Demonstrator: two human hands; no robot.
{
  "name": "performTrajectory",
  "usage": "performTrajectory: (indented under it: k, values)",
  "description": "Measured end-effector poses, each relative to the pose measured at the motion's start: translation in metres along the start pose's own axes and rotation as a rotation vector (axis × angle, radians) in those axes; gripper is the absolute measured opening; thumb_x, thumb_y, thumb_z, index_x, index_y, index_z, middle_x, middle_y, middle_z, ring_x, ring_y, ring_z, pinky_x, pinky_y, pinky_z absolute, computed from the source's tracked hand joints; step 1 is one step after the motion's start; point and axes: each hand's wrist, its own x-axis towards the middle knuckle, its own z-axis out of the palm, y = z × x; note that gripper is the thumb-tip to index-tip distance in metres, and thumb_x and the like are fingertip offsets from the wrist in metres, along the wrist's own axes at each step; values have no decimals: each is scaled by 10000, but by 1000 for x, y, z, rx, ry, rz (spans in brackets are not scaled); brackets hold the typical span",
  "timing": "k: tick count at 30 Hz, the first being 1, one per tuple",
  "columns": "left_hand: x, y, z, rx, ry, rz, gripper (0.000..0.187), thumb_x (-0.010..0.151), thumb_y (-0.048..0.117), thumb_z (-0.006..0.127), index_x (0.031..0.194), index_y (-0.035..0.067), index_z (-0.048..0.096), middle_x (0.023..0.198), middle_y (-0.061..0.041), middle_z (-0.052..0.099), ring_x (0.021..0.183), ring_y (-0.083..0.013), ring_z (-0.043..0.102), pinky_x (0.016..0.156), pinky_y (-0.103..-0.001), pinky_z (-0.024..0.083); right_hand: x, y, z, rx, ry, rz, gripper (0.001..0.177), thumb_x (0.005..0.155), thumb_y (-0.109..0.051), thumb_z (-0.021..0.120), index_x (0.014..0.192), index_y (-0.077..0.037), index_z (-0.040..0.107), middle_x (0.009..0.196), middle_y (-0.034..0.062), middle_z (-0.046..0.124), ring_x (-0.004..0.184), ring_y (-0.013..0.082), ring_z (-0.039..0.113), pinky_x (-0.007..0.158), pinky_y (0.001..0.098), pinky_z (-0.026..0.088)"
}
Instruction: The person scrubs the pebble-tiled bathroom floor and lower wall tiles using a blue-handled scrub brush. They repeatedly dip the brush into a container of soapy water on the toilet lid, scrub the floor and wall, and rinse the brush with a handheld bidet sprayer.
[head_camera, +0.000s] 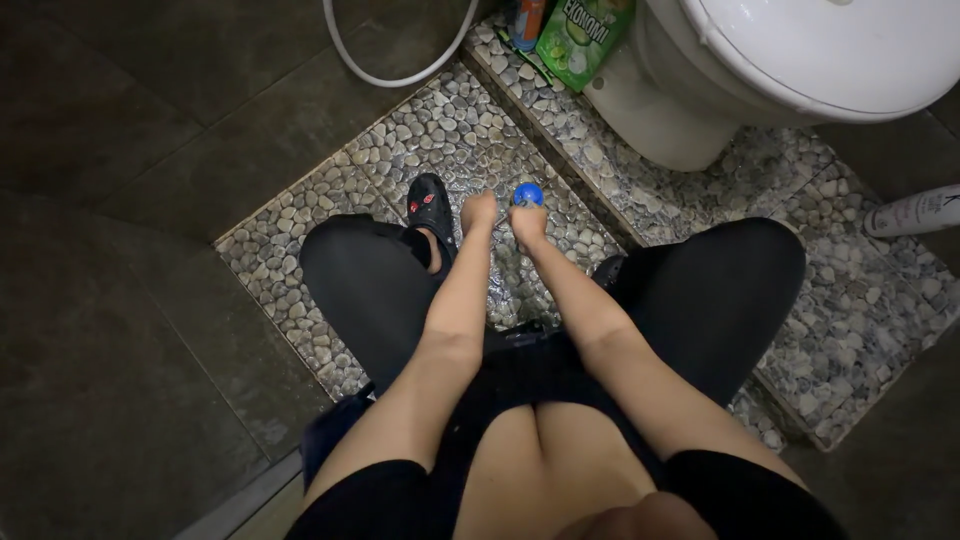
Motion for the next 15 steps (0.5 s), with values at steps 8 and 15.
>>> performTrajectory:
  k: [8, 15]
  values:
    - [-20, 11, -8, 29, -24, 42, 528, 872, 442, 542, 1083, 9, 756, 1129, -270, 698, 1081, -448, 663, 954, -515, 512, 3, -16, -5, 317, -315, 204, 200, 814, -282, 723, 900, -103, 699, 780, 33, 704, 649, 197, 652, 554, 394, 542]
    - [-27, 21, -3, -122, -150, -47, 480, 932, 376, 488, 1056, -5, 753, 929, -223, 762, 687, -368, 759, 667, -470, 625, 23, -25, -19, 741, -650, 505, 321, 826, -332, 596, 929, -49, 706, 849, 129, 740, 701, 309, 707, 700, 486, 601]
